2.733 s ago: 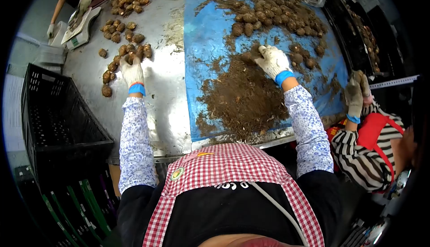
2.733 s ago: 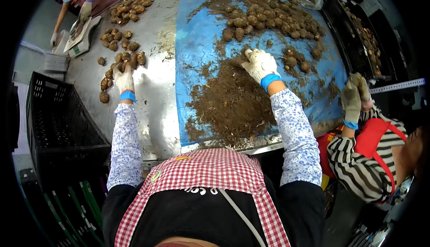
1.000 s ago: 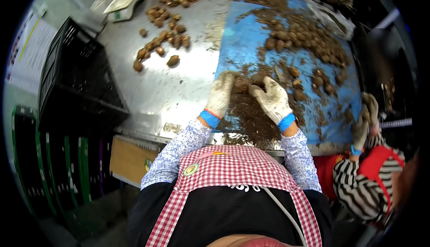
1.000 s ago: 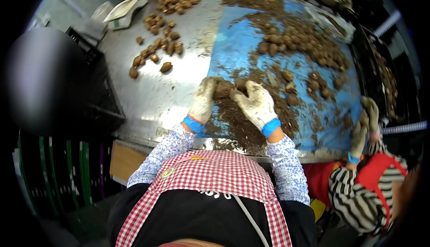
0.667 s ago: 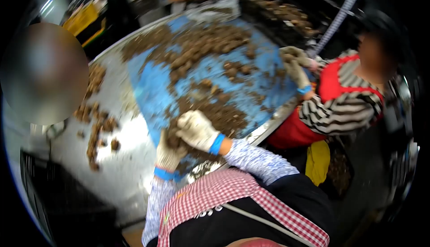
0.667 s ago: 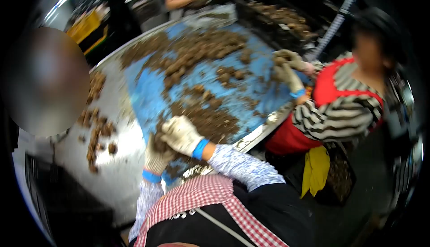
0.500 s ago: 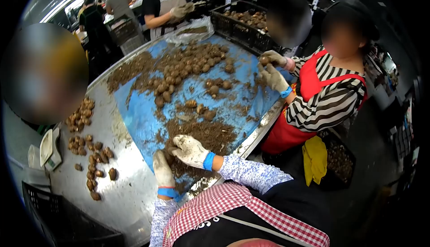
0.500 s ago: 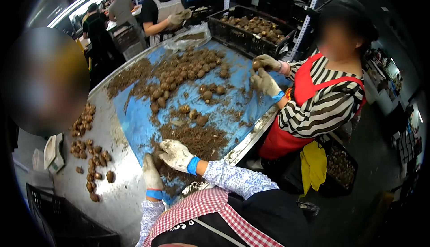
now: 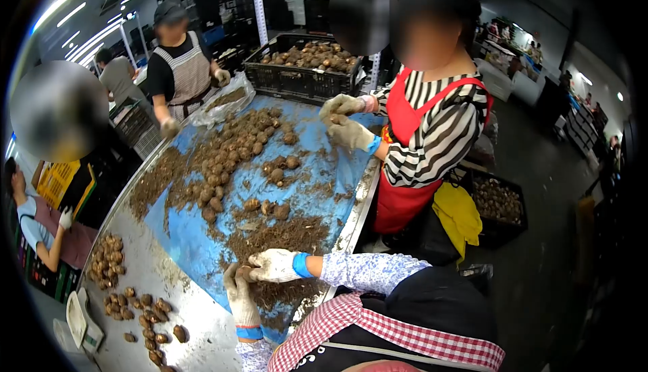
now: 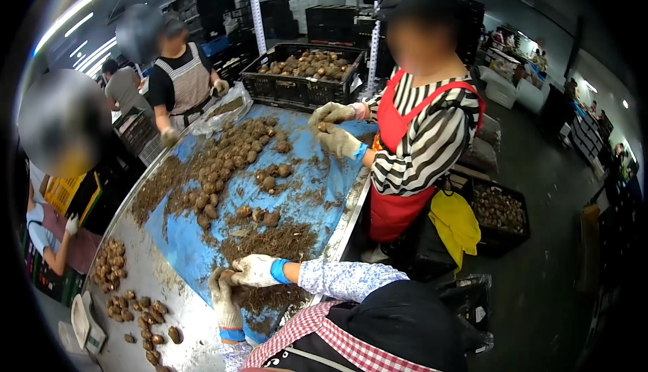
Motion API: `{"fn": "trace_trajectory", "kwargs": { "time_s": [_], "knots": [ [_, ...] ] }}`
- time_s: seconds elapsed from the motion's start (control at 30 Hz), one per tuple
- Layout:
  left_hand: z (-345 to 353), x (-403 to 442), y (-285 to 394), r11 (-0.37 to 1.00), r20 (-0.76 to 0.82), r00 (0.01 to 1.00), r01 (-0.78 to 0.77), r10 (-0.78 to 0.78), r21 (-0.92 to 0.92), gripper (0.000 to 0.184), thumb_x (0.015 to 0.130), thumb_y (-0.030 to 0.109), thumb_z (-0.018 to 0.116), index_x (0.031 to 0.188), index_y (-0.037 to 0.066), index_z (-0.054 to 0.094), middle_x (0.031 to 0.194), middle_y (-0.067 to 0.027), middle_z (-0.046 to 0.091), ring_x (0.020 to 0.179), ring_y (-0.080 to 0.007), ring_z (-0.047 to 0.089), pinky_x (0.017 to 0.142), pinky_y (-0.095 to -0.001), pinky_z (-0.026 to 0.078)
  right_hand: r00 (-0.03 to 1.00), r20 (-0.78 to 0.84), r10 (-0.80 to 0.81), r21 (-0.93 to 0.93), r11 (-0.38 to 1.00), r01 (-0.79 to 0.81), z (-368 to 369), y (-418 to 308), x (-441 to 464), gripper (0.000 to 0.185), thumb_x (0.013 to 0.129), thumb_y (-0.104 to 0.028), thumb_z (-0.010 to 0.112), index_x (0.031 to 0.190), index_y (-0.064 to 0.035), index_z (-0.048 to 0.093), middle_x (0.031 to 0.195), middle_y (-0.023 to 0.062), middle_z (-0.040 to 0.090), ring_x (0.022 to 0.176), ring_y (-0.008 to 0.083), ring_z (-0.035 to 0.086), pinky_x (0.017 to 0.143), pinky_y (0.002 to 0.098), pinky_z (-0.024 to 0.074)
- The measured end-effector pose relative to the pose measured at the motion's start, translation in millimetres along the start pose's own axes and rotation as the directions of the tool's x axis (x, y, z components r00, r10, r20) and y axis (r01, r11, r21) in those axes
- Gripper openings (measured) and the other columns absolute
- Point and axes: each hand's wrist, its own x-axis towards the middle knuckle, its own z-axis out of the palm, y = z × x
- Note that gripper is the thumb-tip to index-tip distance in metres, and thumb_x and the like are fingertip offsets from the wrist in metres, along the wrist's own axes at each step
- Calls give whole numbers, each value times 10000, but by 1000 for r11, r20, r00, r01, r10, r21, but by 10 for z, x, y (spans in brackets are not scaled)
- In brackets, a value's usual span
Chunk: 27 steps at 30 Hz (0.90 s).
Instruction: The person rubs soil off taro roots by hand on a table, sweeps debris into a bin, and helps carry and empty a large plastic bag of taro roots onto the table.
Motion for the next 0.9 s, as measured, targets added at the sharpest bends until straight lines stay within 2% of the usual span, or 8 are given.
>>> {"fn": "trace_trajectory", "kwargs": {
  "time_s": [0.2, 0.33, 0.4, 0.47, 0.6, 0.73, 0.8, 0.9],
  "knots": [
    [-15, -65, 254, 813, 286, 955, 226, -77, -536, 494, 971, 395, 514, 1342, 80, 432, 1126, -81, 595, 938, -174, 578, 681, -298, 448, 981, -38, -189, 13, 982, 190, -69, -7, 63, 395, 900, -397, 514, 834, -8, 520, 734, 240, 531, 697, 390, 536, 649, 446, 432],
    [-34, -64, 347, 964, 143, 974, 202, -178, -173, 433, 993, 299, 486, 1336, 40, 436, 1193, -107, 558, 1032, -204, 563, 794, -317, 471, 998, -42, -51, 172, 983, 58, 88, -31, 31, 332, 879, -341, 563, 769, -29, 533, 666, 192, 506, 598, 297, 480, 588, 405, 408],
    [54, 7, 230, 906, 6, 997, -77, 82, 416, 341, 987, 209, 472, 1258, 7, 518, 1177, -129, 557, 1041, -228, 552, 912, -346, 446, 996, 33, -78, 32, 996, 77, 164, -102, -18, 310, 883, -318, 560, 759, -36, 521, 652, 182, 496, 585, 296, 473, 585, 404, 408],
    [-6, 111, 1, 847, -33, 981, -149, 193, 511, 339, 974, 203, 496, 1251, 11, 531, 1171, -126, 558, 1037, -239, 550, 914, -365, 449, 999, -45, -22, 72, 997, 25, 185, 25, -25, 252, 866, -274, 567, 778, -42, 522, 693, 183, 538, 632, 317, 506, 588, 410, 422],
    [-150, 149, -54, 895, 27, 978, 202, -209, -397, 357, 980, 305, 503, 1254, 79, 543, 1137, -78, 619, 1002, -204, 571, 788, -360, 472, 927, -344, -153, -36, 988, 150, 69, 214, -53, 199, 855, -230, 568, 875, -45, 496, 806, 217, 586, 782, 394, 588, 666, 425, 476],
    [-133, 107, -177, 803, 82, 913, 393, -401, -448, 308, 979, 341, 491, 1152, 108, 595, 993, -79, 648, 762, -230, 578, 654, -398, 467, 976, -74, 205, 4, 979, -205, -177, 33, -23, 350, 847, -342, 628, 903, -18, 507, 816, 212, 554, 786, 370, 570, 686, 432, 450],
    [-191, 130, -360, 576, 260, 789, 592, -556, -563, 289, 980, 358, 478, 1059, 115, 615, 889, -74, 640, 601, -225, 537, 536, -366, 431, 929, -227, -294, 171, 927, 335, 186, 267, 45, 298, 865, -292, 613, 904, -9, 530, 885, 217, 557, 855, 374, 571, 734, 425, 456],
    [-51, 85, -205, 683, 76, 835, 494, -544, -538, 307, 997, 321, 428, 1066, 87, 615, 903, -79, 632, 682, -214, 587, 548, -329, 461, 989, -148, 11, 79, 997, 1, 182, 13, 61, 226, 883, -226, 574, 914, -3, 554, 979, 221, 563, 926, 385, 566, 771, 434, 459]
  ]
}}
